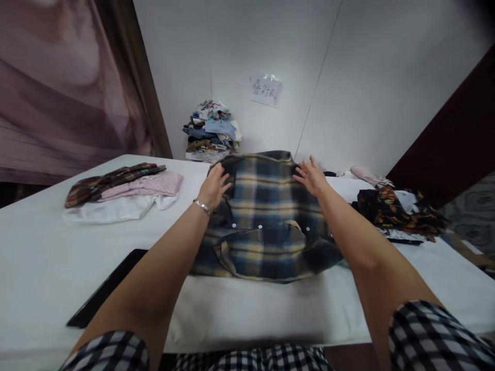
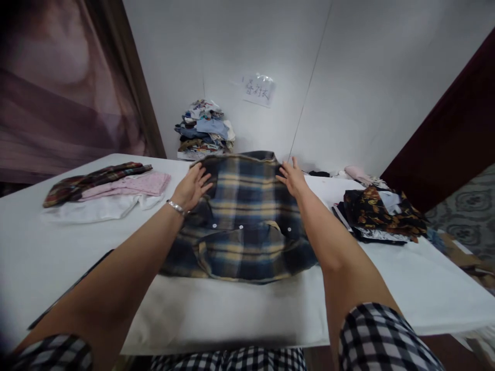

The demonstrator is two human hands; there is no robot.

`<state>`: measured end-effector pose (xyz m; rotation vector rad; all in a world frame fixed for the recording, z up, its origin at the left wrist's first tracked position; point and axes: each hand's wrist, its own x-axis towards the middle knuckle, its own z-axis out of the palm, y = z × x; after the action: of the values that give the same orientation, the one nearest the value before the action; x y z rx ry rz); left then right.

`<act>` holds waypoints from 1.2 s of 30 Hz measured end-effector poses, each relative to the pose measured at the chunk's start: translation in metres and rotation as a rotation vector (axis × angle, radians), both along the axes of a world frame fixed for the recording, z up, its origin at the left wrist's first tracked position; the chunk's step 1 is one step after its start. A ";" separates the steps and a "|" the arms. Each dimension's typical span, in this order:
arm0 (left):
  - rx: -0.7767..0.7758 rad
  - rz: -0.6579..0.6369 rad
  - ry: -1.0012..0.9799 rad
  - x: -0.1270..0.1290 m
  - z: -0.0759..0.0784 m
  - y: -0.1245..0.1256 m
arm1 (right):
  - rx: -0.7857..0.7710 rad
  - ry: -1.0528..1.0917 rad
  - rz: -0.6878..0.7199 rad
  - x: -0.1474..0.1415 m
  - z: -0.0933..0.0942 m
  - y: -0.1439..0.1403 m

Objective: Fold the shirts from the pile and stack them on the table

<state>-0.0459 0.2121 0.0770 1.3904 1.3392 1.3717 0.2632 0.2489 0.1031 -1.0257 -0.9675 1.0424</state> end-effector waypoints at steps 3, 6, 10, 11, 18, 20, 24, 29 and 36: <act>-0.014 -0.087 -0.002 0.007 -0.010 -0.006 | -0.046 -0.066 0.127 0.005 -0.011 -0.021; -0.032 -0.255 0.216 0.011 -0.048 -0.044 | -0.128 -0.207 0.352 0.025 -0.049 -0.067; 0.059 -0.496 0.733 0.006 -0.100 -0.101 | -0.107 -0.636 0.356 0.064 -0.101 -0.140; 0.087 -0.496 0.830 0.004 -0.108 -0.111 | -0.097 -0.784 0.325 0.073 -0.110 -0.158; 0.000 -0.362 1.218 0.001 -0.121 -0.131 | 0.010 -1.336 0.251 0.098 -0.148 -0.246; -0.062 -0.369 1.246 0.001 -0.113 -0.132 | 0.019 -1.388 0.176 0.098 -0.155 -0.256; -0.123 -0.367 0.961 -0.006 -0.079 -0.145 | -0.026 -1.435 0.054 0.100 -0.161 -0.265; -0.271 -0.506 0.576 -0.024 -0.053 -0.172 | -0.025 -1.352 0.026 0.098 -0.163 -0.278; -0.249 -0.431 1.083 -0.014 -0.094 -0.152 | -0.444 -1.466 -0.098 0.090 -0.160 -0.290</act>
<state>-0.0596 0.0597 -0.0170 2.1761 1.6020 0.0797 0.3531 -0.0412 -0.0571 -2.2761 -1.8162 0.2571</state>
